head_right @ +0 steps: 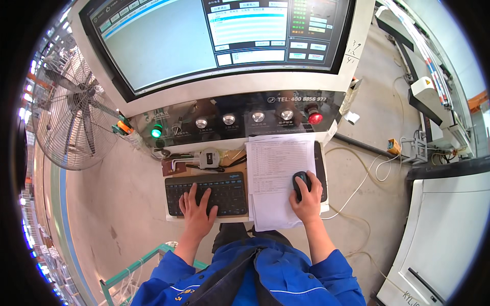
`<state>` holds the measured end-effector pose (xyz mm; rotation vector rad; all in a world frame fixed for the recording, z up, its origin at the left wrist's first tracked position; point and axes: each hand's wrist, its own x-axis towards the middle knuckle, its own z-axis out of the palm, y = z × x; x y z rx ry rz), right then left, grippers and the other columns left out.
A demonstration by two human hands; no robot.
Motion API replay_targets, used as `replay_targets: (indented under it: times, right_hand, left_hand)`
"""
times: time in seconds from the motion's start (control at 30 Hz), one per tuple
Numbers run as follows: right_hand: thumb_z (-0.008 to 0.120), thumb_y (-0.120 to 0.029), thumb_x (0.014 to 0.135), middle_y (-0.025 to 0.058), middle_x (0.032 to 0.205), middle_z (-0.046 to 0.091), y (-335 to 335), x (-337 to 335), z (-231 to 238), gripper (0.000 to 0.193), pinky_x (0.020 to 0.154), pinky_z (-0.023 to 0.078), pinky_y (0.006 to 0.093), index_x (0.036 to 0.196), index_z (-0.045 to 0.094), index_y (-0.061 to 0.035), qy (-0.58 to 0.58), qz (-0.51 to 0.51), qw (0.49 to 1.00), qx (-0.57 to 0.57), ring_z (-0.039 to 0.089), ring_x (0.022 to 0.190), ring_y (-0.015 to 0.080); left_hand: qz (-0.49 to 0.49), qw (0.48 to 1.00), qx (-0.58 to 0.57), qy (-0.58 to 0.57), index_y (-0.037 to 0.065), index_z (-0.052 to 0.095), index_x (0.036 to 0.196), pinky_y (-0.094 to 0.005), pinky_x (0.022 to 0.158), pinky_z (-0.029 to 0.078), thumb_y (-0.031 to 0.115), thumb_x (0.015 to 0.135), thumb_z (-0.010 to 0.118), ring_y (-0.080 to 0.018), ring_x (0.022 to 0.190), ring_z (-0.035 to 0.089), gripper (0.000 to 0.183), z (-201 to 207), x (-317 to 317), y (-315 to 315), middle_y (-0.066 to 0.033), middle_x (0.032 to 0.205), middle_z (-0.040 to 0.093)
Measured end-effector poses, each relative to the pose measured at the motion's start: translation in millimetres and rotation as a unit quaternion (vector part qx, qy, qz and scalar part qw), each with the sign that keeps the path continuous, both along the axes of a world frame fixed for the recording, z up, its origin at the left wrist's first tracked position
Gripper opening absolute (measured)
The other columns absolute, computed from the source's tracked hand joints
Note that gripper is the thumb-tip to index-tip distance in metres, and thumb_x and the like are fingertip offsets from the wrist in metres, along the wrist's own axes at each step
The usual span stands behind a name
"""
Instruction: Operating an industrial machine control panel using a keyboard, mouse, and reference documents.
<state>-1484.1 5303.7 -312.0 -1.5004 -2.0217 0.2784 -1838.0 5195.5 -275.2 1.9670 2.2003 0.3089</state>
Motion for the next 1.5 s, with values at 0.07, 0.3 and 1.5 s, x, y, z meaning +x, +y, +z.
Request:
replay_targets:
  times: [0.07, 0.3, 1.5]
  right_hand:
    - [0.076, -0.005, 0.075, 0.0245, 0.148, 0.052, 0, 0, 0, 0.053, 0.11, 0.044, 0.0541, 0.128, 0.07, -0.0105, -0.005, -0.01, 1.0, -0.012, 0.052, 0.132, 0.0452]
    - [0.077, -0.008, 0.076, 0.023, 0.149, 0.05, 0, 1, -1, 0.054, 0.109, 0.044, 0.0542, 0.129, 0.068, -0.0129, -0.01, 0.0, 1.0, -0.004, 0.052, 0.131, 0.045]
    - [0.075, -0.006, 0.078, 0.0231, 0.147, 0.053, 2, -1, -5, 0.053, 0.109, 0.045, 0.0531, 0.131, 0.069, -0.0114, -0.01, -0.004, 1.0, 0.005, 0.053, 0.132, 0.0439]
  left_hand:
    - [-0.014, 1.0, -0.009, -0.005, 0.018, 0.058, 0.15, -0.066, 0.124, 0.02, 0.037, 0.094, 0.072, -0.054, 0.144, 0.036, 0.061, 2, 6, 4, -0.0228, 0.168, 0.03]
    - [-0.021, 0.999, -0.026, -0.014, 0.02, 0.059, 0.151, -0.0668, 0.123, 0.02, 0.04, 0.095, 0.071, -0.0543, 0.143, 0.037, 0.061, 6, 19, 14, -0.0229, 0.168, 0.03]
    - [-0.041, 0.999, 0.025, 0.009, 0.027, 0.064, 0.147, -0.0683, 0.12, 0.024, 0.046, 0.095, 0.071, -0.0496, 0.139, 0.042, 0.055, 0, 38, 27, -0.0189, 0.167, 0.032]
